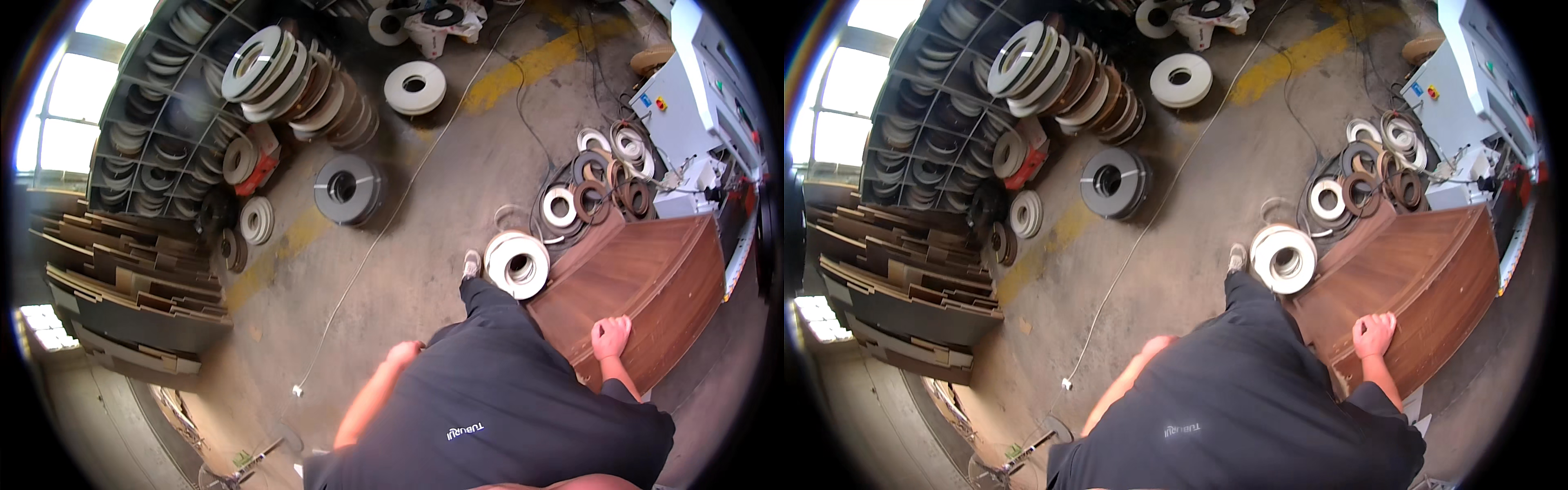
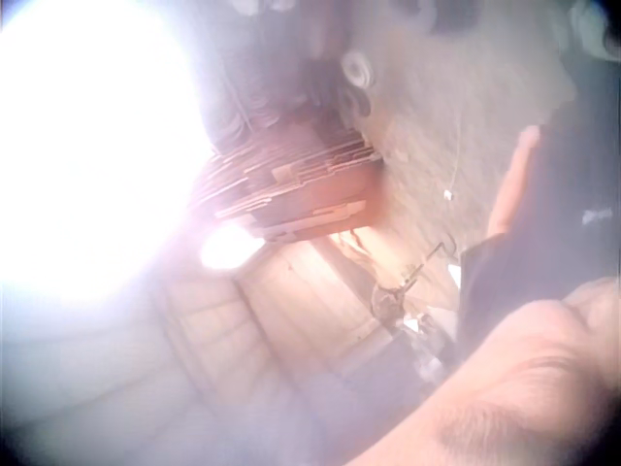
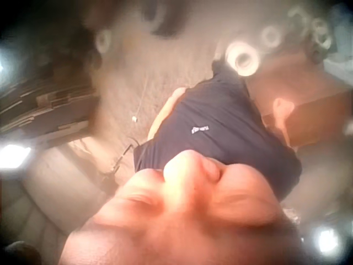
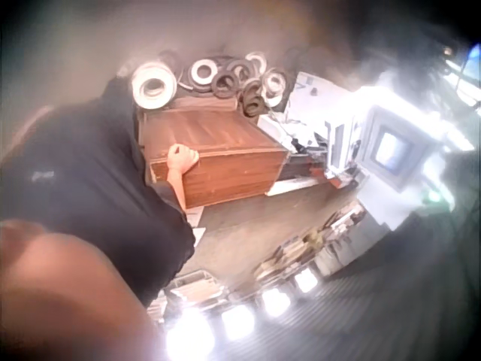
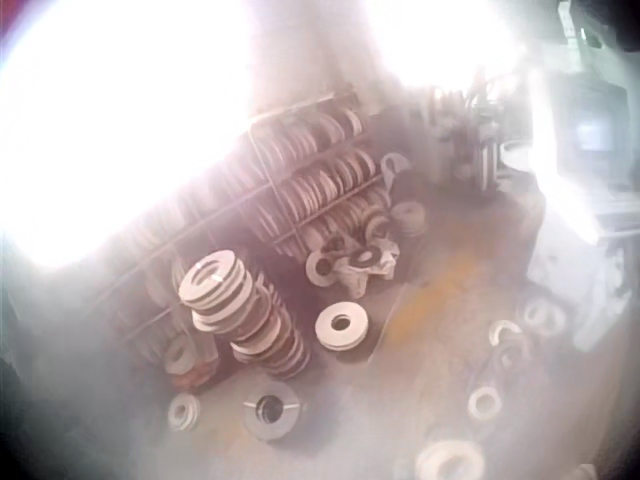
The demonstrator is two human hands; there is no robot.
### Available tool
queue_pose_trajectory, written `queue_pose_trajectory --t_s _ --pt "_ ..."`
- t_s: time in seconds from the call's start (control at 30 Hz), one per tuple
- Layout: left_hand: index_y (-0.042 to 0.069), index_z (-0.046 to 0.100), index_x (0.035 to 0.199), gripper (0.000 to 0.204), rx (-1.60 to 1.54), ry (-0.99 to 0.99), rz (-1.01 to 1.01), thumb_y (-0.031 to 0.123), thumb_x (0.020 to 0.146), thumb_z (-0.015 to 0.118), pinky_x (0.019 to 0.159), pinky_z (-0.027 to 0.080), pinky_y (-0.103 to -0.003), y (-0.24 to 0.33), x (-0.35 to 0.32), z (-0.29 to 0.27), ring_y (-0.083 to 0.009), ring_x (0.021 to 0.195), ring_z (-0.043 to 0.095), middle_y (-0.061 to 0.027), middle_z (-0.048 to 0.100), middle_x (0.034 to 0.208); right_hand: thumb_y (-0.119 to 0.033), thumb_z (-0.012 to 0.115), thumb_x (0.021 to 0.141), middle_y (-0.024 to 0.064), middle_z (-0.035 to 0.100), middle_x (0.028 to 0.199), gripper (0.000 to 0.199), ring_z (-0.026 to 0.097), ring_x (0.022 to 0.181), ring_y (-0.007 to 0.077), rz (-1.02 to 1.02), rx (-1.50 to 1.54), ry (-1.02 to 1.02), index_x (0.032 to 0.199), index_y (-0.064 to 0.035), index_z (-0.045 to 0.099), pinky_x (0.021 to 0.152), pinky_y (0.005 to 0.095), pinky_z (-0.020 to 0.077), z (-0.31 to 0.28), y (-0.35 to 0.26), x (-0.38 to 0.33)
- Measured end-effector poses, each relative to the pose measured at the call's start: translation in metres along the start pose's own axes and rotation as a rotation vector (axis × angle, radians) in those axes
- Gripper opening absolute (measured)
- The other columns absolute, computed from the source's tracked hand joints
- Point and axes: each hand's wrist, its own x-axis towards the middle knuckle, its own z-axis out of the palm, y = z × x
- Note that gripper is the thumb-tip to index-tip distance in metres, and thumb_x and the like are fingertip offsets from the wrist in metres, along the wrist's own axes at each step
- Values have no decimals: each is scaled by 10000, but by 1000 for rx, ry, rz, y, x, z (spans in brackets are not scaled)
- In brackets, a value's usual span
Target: The person handles various furniture components in a workshop, including white panels and circular spools. They use a file to smooth the edges of a metal bracket and a screwdriver to adjust a machine. The person then moves to a storage area to retrieve and stack flat-packed furniture boxes.
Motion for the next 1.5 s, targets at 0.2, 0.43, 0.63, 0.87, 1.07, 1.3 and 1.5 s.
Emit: queue_pose_trajectory --t_s 0.2,0.43,0.63,0.87,1.07,1.3,1.5 --pt "158 732 1228 399 157 267 23 404 936 618 961 550 -464 74 113 -294 -347 1115 693 -141 739 1180 -601 490 1024 120 741 981 577 676 938 281 841 698 -478 1045 -74 724 822 446 521 155 -20 63" --pt "148 767 1150 380 372 142 175 372 882 618 956 552 -454 139 322 -525 -350 1079 706 -162 756 1107 -543 511 1046 91 732 1105 538 686 1062 274 1028 1299 -684 1270 -75 653 914 430 535 152 -221 277" --pt "167 741 1175 400 320 76 147 402 867 640 961 550 -480 158 601 -681 -374 1100 690 -171 739 1150 -516 526 1038 98 726 1106 512 685 1060 284 1101 1029 -686 1266 -75 652 908 429 536 168 -267 391" --pt "27 535 1401 732 123 211 13 480 857 725 1005 530 -492 189 957 -814 -407 1203 644 -255 672 1286 -486 544 1029 107 720 1108 484 684 1059 297 1366 635 -911 1261 -75 651 901 429 538 113 -349 500" --pt "12 123 1606 1312 12 495 -97 605 694 855 1136 400 -467 248 1128 -877 -381 1374 488 -232 479 1492 -460 558 1021 114 714 1109 460 682 1057 307 1501 476 -1067 1256 -75 651 895 429 539 92 -379 608" --pt "69 101 1608 1376 213 471 -315 610 631 905 1125 328 -553 290 1158 -873 -366 1359 452 -205 457 1440 -429 576 1012 123 708 1111 433 681 1056 319 1557 409 -1160 1251 -75 650 888 429 540 74 -399 667" --pt "142 107 1629 1311 221 313 -231 538 659 895 1159 311 -558 302 1074 -914 -361 1385 460 -211 472 1468 -403 591 1004 130 702 1113 412 680 1054 330 1514 457 -1138 1247 -75 649 882 428 541 40 -411 677"
